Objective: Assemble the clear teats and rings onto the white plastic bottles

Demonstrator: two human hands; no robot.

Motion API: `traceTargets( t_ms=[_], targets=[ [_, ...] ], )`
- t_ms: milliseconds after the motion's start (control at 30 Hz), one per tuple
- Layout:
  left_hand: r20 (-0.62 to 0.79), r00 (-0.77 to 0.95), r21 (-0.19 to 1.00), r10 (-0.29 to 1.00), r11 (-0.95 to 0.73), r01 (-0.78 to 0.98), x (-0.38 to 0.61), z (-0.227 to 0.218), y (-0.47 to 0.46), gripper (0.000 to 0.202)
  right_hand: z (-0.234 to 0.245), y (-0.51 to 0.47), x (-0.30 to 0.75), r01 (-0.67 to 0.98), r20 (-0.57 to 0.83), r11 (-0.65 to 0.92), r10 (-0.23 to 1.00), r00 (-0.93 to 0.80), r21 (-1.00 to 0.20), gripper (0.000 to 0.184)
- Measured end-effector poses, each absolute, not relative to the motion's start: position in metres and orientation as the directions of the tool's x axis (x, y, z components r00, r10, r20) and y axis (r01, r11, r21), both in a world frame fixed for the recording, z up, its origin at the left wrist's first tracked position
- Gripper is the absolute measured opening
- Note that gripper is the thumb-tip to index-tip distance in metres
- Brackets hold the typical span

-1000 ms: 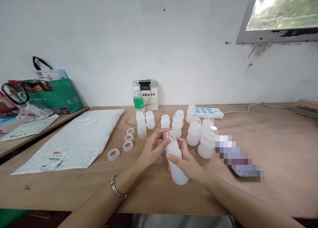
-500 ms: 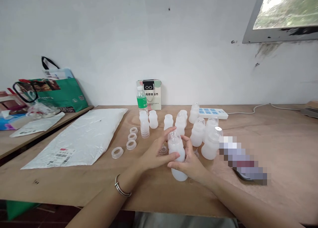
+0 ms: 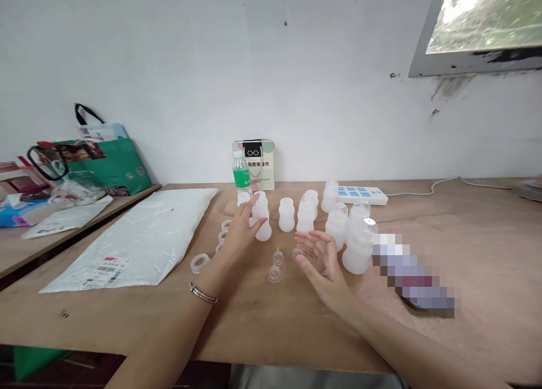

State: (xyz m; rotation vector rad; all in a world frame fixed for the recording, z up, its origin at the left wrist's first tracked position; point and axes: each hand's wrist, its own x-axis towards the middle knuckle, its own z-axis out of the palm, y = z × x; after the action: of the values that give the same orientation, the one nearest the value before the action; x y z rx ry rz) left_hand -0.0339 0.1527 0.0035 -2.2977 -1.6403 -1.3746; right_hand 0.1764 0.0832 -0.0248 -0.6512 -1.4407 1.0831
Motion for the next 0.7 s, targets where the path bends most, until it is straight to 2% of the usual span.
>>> traceTargets(
  t_ms=[67, 233, 367, 533, 633, 700],
  targets=[
    [0.626, 0.077, 0.451, 0.776, -0.440, 0.776, -0.035, -0.005, 0.160, 0.059, -0.025, 0.084, 0.177, -0.177, 0.463, 0.433, 0.864, -0.199, -0.884, 0.036],
    [0.638, 0.003, 0.530, 0.770, -0.442, 0.723, -0.033, -0.015, 0.166, 0.058, -0.026, 0.085, 0.177, -0.165, 0.456, 0.428, 0.865, -0.212, -0.889, 0.033],
    [0.647, 0.019, 0.511, 0.762, -0.453, 0.730, -0.027, -0.018, 0.168, 0.060, -0.027, 0.085, 0.177, -0.155, 0.456, 0.431, 0.864, -0.212, -0.889, 0.031],
    [0.584, 0.036, 0.568, 0.811, -0.440, 0.695, -0.021, -0.017, 0.169, 0.074, -0.029, 0.087, 0.178, -0.121, 0.447, 0.430, 0.865, -0.227, -0.895, 0.029],
    [0.577, -0.123, 0.586, 0.808, -0.304, 0.751, -0.023, 0.003, 0.157, 0.082, -0.029, 0.088, 0.179, -0.095, 0.448, 0.438, 0.868, -0.215, -0.894, 0.029],
    [0.566, -0.266, 0.547, 0.781, -0.114, 0.829, -0.033, 0.022, 0.144, 0.071, -0.028, 0.090, 0.181, -0.037, 0.433, 0.435, 0.879, -0.200, -0.900, 0.023]
  ],
)
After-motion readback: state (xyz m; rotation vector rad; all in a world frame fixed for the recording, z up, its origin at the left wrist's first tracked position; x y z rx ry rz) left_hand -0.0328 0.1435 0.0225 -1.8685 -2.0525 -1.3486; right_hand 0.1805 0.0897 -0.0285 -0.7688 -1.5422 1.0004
